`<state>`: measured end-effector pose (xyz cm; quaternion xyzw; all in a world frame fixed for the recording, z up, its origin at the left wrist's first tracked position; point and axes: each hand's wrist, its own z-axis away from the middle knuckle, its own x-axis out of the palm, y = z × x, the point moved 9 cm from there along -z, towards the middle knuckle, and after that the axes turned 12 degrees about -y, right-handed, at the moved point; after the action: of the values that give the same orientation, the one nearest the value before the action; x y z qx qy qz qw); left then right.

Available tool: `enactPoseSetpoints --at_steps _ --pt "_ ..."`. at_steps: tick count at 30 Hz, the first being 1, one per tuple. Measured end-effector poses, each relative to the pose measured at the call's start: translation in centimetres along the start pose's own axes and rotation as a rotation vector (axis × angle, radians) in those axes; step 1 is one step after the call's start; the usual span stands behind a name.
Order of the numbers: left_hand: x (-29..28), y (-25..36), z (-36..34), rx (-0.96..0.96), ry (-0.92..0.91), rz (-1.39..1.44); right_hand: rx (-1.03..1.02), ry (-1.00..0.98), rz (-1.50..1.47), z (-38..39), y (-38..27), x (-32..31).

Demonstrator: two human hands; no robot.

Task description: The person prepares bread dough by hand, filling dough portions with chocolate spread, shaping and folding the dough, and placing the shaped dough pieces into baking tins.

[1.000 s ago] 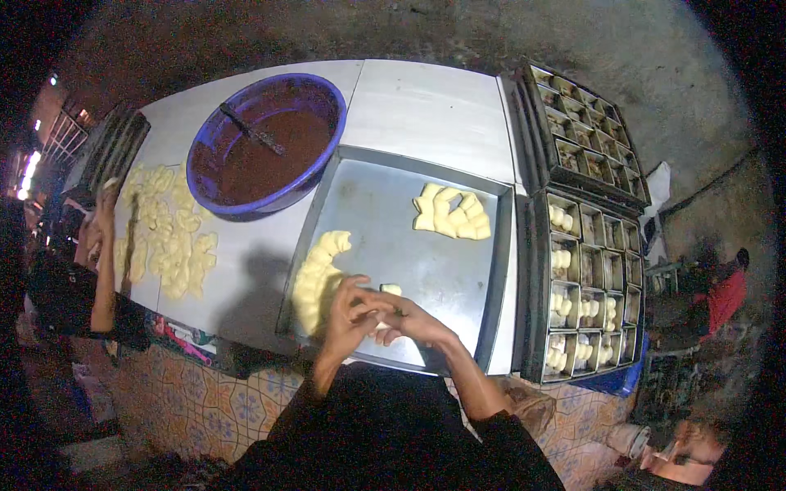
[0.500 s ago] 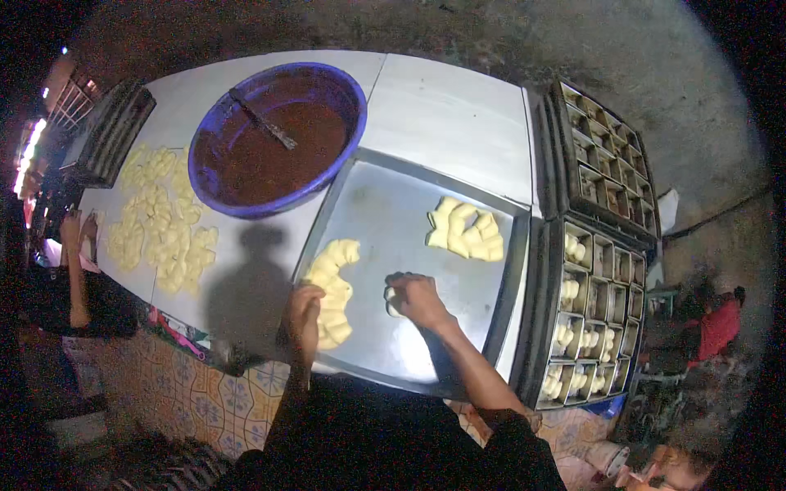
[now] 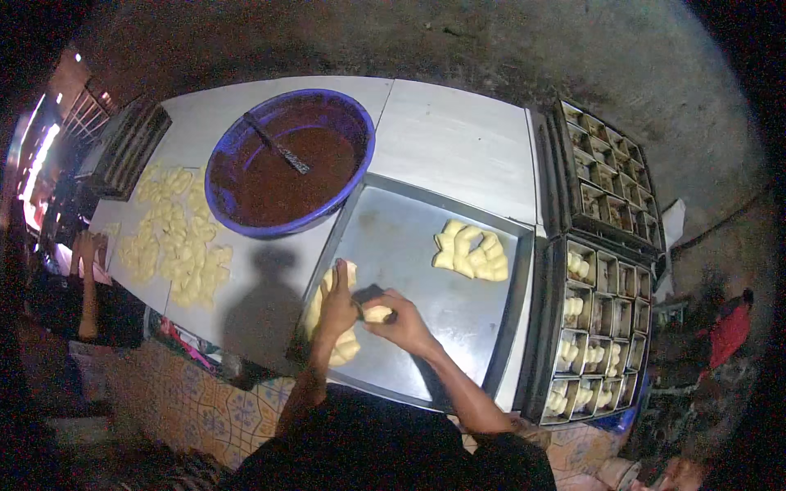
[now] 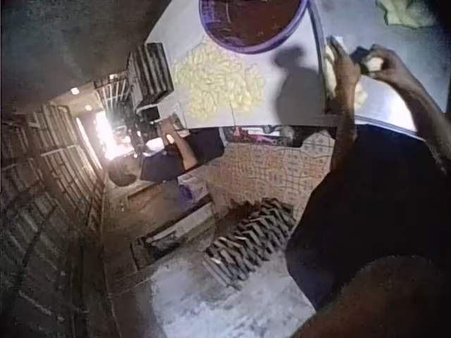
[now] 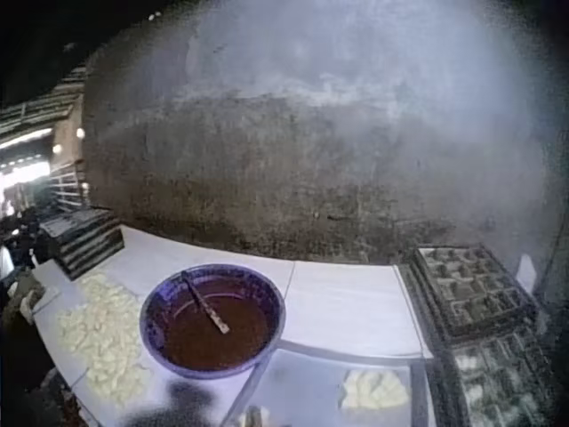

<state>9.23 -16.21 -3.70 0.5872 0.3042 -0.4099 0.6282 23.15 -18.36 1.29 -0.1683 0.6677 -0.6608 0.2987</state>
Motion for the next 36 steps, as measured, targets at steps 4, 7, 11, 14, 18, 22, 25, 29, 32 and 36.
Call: enactPoseSetpoints --at_steps 4,7,11,14,18,22,25,29,32,36 --pt "-4.2 5.5 2.5 0.143 0.045 0.725 -0.154 0.272 -0.139 5.8 -3.5 -5.4" --pt "-5.2 11.4 5.8 0.385 -0.013 0.966 -0.081 0.459 -0.064 6.9 -5.4 -5.0" --pt "-3.3 11.2 7.3 0.175 0.109 1.259 -0.137 0.477 0.069 6.5 -4.9 -4.4" --pt "-3.5 9.5 7.9 0.071 0.148 1.190 -0.253 0.448 -0.059 5.7 -8.0 -5.1" --pt "-0.1 11.1 7.7 -0.018 -0.352 2.313 -0.350 0.219 0.166 3.8 -7.9 -0.7" --pt "-2.4 11.6 6.0 0.295 -0.692 2.544 -0.114 0.042 -0.387 2.0 -3.1 -0.5" --pt "-6.1 8.2 -0.3 0.630 -0.622 2.125 -0.127 -0.109 -0.447 1.6 -2.6 -0.6" --pt "-15.7 -0.7 -12.4 0.144 0.210 0.987 -0.155 0.111 -0.425 1.4 -0.3 -3.2" --pt "-14.5 -11.4 -17.7 0.045 0.357 0.296 -0.158 0.072 -0.488 0.2 0.4 -0.6" --pt "-8.5 -9.0 -19.4 -0.370 -0.497 0.515 -0.132 0.171 -0.438 1.1 3.1 -3.3"
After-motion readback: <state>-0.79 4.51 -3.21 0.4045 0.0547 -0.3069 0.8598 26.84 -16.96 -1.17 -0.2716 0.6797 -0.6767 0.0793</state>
